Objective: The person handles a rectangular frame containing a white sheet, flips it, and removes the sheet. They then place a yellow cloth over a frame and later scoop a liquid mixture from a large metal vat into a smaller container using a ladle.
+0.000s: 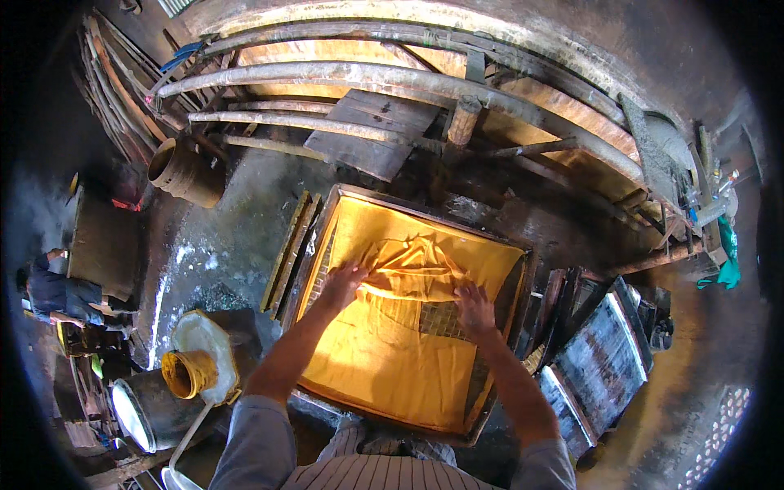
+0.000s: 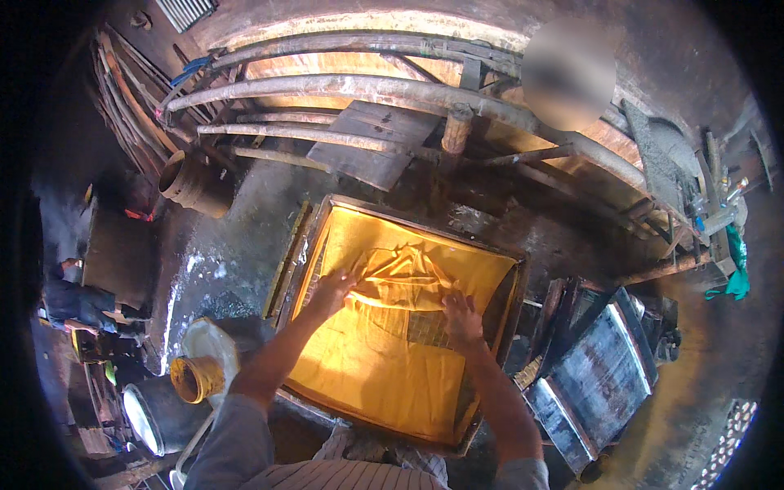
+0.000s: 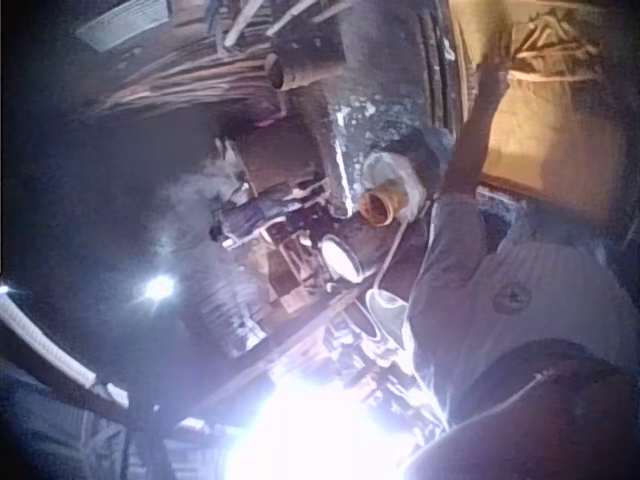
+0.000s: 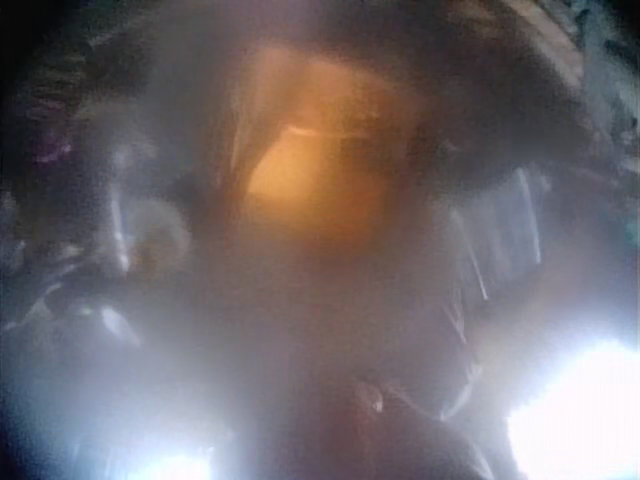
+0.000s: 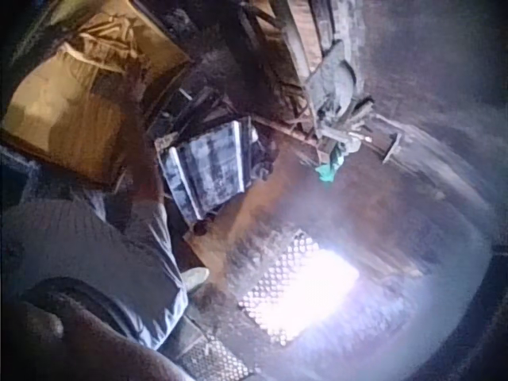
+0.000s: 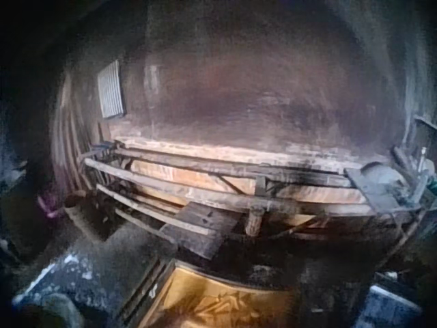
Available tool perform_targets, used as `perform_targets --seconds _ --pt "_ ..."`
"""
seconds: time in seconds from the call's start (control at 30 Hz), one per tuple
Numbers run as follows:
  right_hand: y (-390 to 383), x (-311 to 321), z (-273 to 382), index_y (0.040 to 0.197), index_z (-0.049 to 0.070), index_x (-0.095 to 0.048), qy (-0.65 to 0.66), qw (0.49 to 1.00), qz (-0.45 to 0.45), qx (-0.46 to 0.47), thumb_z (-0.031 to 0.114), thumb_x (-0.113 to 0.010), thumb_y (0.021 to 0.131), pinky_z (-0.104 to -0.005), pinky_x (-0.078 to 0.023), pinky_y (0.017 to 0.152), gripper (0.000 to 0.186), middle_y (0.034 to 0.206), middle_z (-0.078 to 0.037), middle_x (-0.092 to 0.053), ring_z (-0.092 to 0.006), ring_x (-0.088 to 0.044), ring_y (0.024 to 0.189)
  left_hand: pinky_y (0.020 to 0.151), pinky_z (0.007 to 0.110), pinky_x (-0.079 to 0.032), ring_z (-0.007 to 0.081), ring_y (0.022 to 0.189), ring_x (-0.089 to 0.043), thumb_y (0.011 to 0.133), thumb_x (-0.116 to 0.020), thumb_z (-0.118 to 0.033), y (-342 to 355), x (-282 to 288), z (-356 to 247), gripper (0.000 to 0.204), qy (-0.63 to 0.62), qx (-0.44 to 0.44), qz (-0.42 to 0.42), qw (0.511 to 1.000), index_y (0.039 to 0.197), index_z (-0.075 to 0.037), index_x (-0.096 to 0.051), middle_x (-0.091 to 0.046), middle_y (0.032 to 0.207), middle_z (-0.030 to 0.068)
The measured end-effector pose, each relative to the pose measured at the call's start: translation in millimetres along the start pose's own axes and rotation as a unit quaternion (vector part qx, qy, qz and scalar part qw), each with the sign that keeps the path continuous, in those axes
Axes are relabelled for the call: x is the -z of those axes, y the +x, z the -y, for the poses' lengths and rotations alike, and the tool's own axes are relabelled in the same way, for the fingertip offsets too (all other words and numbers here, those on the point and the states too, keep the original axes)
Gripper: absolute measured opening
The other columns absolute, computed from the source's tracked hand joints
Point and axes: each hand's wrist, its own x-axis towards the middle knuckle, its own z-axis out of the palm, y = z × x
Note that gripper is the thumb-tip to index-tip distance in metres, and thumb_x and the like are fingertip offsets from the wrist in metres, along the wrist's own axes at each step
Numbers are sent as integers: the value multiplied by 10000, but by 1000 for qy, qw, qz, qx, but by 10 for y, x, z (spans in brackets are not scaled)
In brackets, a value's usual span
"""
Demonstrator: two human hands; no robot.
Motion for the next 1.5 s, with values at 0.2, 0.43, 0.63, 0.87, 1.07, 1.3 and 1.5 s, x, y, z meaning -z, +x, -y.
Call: perform_targets --seconds 0.2,0.43,0.63,0.87,1.07,1.3,1.5 --pt "1021 1283 39 925 46 -629 93 988 55 108 78 -632 776 -378 -503 681 153 899 -152 -628 -325 -622 813 646 418 -509 303 763 -636 753 -670 -173 1216 1383 -458 183 -11 32 23 999 925 -122 -635 -640 822 125" --pt "852 911 253 1120 71 -586 52 983 -177 17 145 -656 786 -418 -491 822 350 1094 -165 -611 -330 -612 960 1057 577 -239 348 1362 -224 806 -615 -473 1029 888 -638 716 178 104 -49 977 1394 -145 -369 -260 1488 111" --pt "-1454 -292 564 1359 68 -420 -238 969 -27 65 344 -578 829 -584 -291 1020 618 1471 -134 -277 -404 -285 1320 1101 617 -41 335 1420 -84 854 -420 -644 -921 -258 -1062 894 121 50 43 990 1457 -25 -193 -124 1539 131" --pt "-2236 -882 271 1139 37 -577 -103 993 -5 -55 217 -609 786 -510 -438 855 397 1136 -150 -579 -354 -557 1026 845 452 -484 347 1018 -598 767 -657 -292 -1468 18 -1446 537 -57 94 227 968 1239 -69 -531 -629 1091 173" --pt "-3585 -177 1514 943 74 -668 105 993 -57 -2 105 -678 723 -384 -519 702 223 887 -142 -651 -336 -632 822 797 377 -505 309 933 -632 819 -624 -244 -2568 879 -1464 303 -182 -157 250 938 1082 -93 -636 -659 997 136" --pt "-4759 -1098 831 943 88 -665 -10 987 123 -100 129 -658 757 -376 -524 675 191 812 -105 -655 -325 -637 771 741 384 -517 286 832 -660 788 -658 -331 -4658 411 -689 256 -49 -62 511 856 966 -152 -699 -694 915 62" --pt "-3231 -406 290 973 12 -564 88 930 -211 -287 286 -624 776 -452 -491 760 342 865 -227 -628 -398 -615 891 678 308 -513 177 726 -644 853 -636 -213 -4690 137 -517 309 -402 228 84 883 1127 -71 -617 -685 884 90"
